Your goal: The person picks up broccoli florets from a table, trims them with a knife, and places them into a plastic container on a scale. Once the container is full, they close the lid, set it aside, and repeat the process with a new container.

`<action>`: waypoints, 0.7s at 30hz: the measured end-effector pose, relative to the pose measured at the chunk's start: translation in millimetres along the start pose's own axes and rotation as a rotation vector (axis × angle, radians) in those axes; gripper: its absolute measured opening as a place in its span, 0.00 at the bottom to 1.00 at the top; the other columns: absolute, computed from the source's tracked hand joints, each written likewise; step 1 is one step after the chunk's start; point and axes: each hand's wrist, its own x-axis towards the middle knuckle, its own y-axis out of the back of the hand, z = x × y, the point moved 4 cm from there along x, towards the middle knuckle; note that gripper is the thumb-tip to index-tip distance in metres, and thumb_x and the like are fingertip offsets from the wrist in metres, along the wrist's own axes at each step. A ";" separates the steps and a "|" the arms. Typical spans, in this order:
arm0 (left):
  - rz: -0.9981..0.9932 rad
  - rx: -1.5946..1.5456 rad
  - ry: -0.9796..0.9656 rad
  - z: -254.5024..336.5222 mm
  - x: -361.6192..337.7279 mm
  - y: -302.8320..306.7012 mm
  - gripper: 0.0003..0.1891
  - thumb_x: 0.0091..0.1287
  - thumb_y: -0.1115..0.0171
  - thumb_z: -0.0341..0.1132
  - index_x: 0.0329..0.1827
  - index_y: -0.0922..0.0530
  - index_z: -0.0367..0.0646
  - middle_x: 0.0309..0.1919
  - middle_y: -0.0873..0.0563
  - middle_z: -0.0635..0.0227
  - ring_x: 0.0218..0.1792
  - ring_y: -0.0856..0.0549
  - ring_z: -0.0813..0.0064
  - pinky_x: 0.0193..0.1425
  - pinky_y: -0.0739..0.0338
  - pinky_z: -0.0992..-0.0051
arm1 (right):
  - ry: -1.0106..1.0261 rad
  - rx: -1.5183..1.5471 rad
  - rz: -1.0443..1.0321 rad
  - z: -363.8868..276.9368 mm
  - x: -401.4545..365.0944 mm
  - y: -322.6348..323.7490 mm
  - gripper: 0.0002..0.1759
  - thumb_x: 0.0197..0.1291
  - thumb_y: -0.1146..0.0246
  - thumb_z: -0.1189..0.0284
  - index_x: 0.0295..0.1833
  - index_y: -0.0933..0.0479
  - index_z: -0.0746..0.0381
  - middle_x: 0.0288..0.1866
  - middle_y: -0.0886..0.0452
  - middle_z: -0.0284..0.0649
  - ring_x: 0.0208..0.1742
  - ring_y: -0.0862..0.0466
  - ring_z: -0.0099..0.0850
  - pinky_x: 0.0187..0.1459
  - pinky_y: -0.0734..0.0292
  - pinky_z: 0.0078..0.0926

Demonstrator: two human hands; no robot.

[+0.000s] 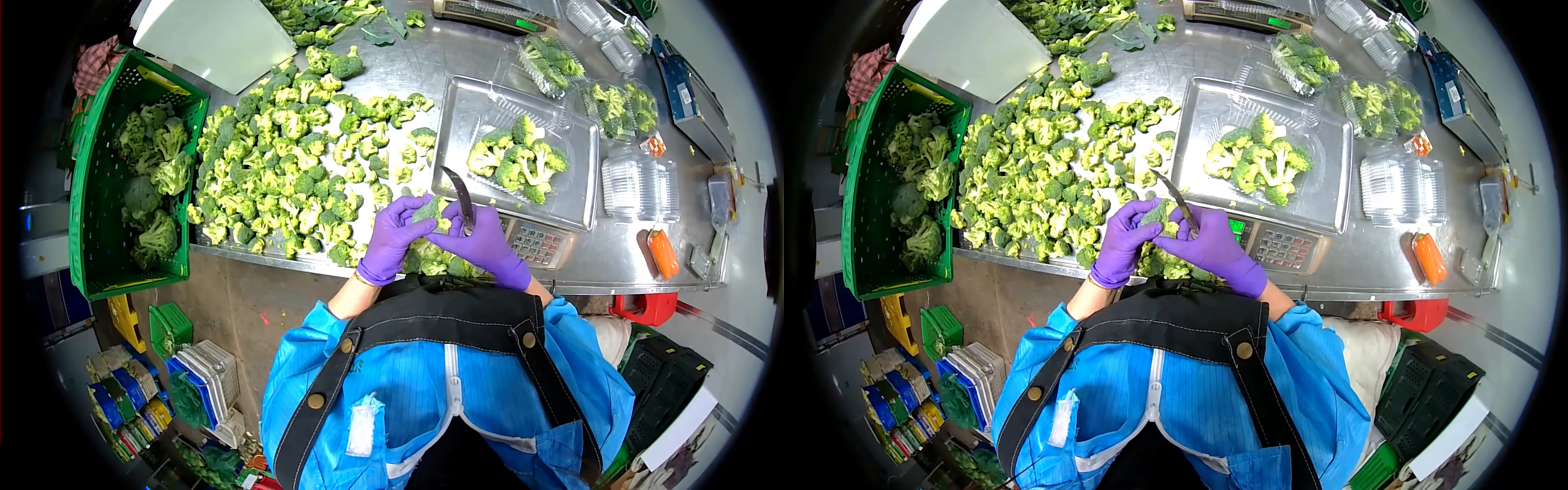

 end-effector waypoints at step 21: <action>0.145 -0.032 -0.089 4.0 2.2 4.1 0.19 0.60 0.38 0.25 0.55 0.27 0.34 0.48 0.20 0.62 0.46 0.20 0.79 0.51 0.24 0.79 | 0.059 -0.084 -0.087 -17.8 -11.9 17.2 0.19 0.45 0.28 0.65 0.43 0.21 0.59 0.17 0.27 0.33 0.19 0.27 0.19 0.26 0.31 0.18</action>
